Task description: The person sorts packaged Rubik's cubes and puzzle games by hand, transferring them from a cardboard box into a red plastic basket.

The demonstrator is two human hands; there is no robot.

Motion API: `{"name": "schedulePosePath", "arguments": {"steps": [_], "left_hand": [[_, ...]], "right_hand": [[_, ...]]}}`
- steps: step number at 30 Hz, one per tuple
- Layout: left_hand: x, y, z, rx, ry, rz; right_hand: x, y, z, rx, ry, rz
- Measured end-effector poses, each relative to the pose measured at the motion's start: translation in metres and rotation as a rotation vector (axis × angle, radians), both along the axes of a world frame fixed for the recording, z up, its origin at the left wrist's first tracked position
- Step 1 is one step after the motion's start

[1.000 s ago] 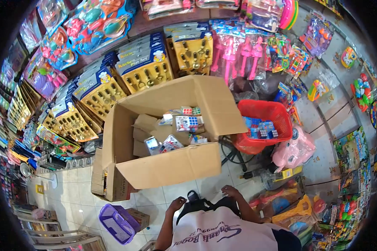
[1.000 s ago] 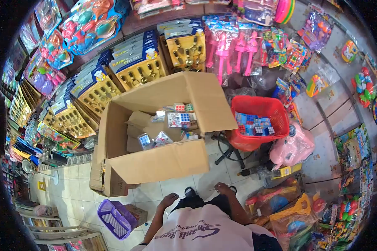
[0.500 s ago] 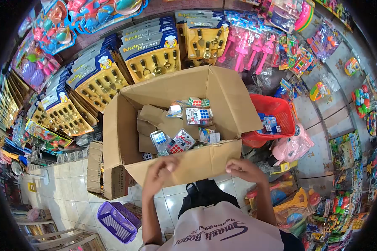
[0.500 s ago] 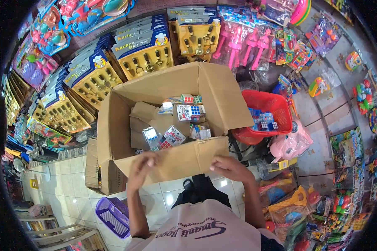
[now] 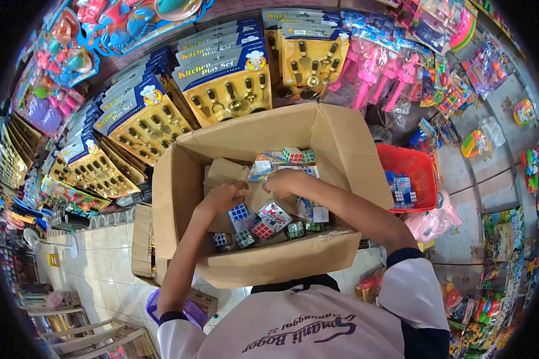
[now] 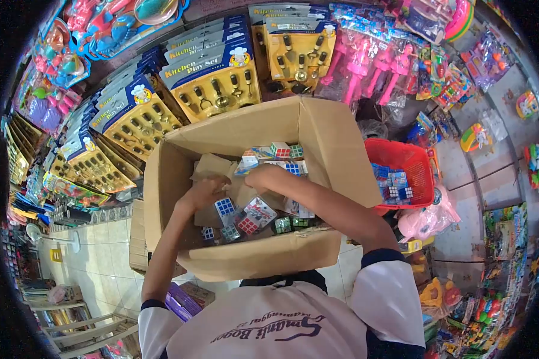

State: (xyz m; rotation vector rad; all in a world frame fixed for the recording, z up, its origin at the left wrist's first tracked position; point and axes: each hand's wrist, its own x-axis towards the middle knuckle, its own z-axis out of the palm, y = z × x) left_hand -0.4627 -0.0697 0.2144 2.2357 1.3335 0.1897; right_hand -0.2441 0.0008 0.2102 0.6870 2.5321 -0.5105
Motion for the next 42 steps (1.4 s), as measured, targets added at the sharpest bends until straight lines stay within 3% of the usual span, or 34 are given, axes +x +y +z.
{"name": "schedulePosePath", "arguments": {"steps": [2,5,10,12,13,17,20,29,32,35,39,42], "left_hand": [[0.001,0.005,-0.015,-0.101,0.115,-0.028],[0.000,0.016,-0.041,-0.050,0.134,-0.174],[0.001,0.021,-0.060,-0.108,0.090,-0.218],[0.000,0.018,-0.064,-0.165,0.061,-0.223],[-0.003,0.018,-0.066,-0.171,0.047,-0.237],[-0.006,0.017,-0.063,-0.173,-0.025,-0.253],[0.006,0.014,-0.015,-0.363,-0.014,-0.187],[-0.001,-0.012,0.049,-0.406,-0.316,-0.236],[-0.015,-0.018,0.047,-0.394,-0.386,-0.211],[-0.020,-0.030,0.063,-0.381,-0.657,-0.166],[-0.027,-0.030,0.053,-0.088,-0.606,-0.081],[-0.032,-0.034,0.046,-0.115,-0.734,0.104]], "right_hand": [[-0.018,0.012,-0.035,0.002,-0.168,0.016],[-0.019,0.016,-0.069,-0.111,-0.107,-0.068],[-0.011,0.012,-0.082,0.008,-0.014,-0.091],[-0.002,0.012,-0.073,-0.004,0.019,-0.063],[0.001,0.009,-0.059,-0.032,0.125,-0.154],[0.022,0.024,-0.044,-0.154,0.398,-0.120],[0.035,0.019,-0.018,-0.125,0.468,-0.221],[0.029,-0.017,0.058,-0.008,0.703,-0.352],[0.017,-0.029,0.075,0.027,0.755,-0.399],[0.007,-0.032,0.092,-0.034,0.818,-0.452],[-0.009,-0.032,0.101,-0.017,0.951,-0.447],[-0.025,-0.035,0.107,-0.331,1.022,-0.641]]}}
